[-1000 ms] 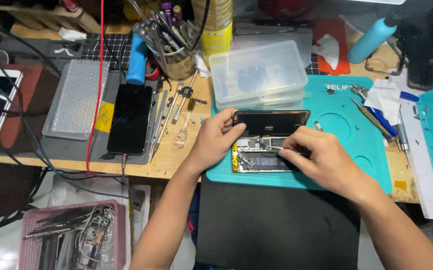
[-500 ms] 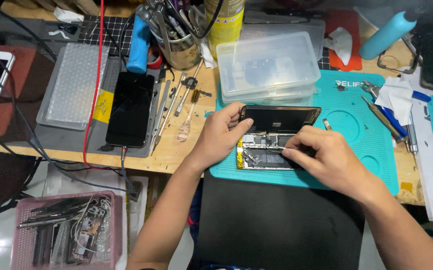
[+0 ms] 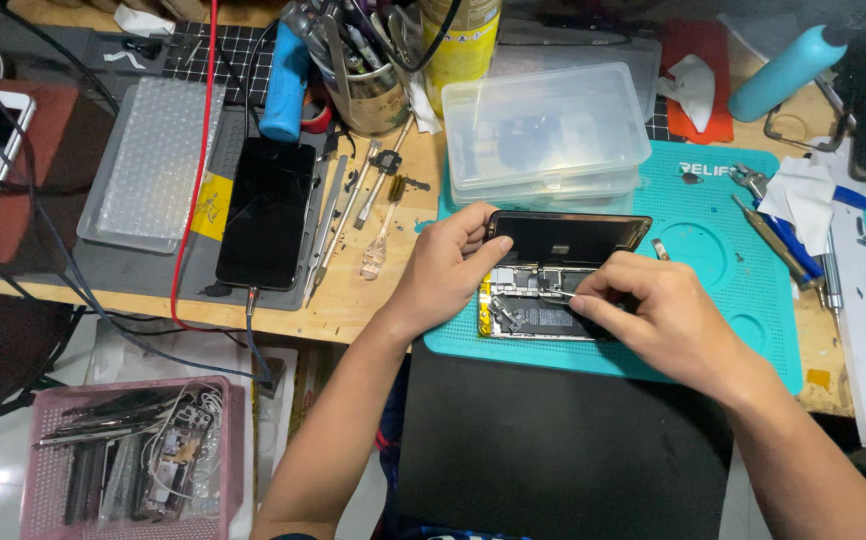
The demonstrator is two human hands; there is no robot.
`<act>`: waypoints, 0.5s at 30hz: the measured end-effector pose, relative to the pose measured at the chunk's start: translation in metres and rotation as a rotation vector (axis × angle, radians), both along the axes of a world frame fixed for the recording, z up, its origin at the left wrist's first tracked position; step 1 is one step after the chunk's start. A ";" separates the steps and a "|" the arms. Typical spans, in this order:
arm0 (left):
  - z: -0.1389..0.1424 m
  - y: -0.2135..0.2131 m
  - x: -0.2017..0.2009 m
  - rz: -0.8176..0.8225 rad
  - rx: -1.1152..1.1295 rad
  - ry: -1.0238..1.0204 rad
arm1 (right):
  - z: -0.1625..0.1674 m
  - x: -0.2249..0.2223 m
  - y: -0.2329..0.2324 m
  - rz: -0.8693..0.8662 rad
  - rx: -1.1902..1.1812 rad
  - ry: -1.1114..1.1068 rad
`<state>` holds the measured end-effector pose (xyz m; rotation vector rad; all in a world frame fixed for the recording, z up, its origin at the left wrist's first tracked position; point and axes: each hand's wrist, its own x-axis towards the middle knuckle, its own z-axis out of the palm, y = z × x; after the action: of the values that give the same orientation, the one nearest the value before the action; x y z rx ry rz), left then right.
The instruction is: The person works on a disassembled smartphone on a repair mat, pressing components inside the open chassis. They then wipe the phone screen and back cover with a tissue, brush the device with a small brush, and finally hold the open phone while working on its internal parts with a tool.
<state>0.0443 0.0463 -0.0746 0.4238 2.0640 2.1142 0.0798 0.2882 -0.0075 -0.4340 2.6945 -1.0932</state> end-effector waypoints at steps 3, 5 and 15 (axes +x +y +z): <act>0.002 0.000 0.000 -0.006 0.022 0.016 | 0.001 0.000 0.000 0.000 0.018 -0.001; 0.003 0.000 0.001 -0.007 0.003 -0.001 | 0.002 0.000 0.000 -0.010 0.029 -0.004; 0.005 0.000 0.001 0.003 -0.017 -0.001 | -0.001 0.010 -0.005 0.025 0.093 0.184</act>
<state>0.0453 0.0460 -0.0699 0.4179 2.0824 2.0960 0.0901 0.2834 -0.0083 -0.5766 2.8764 -0.9594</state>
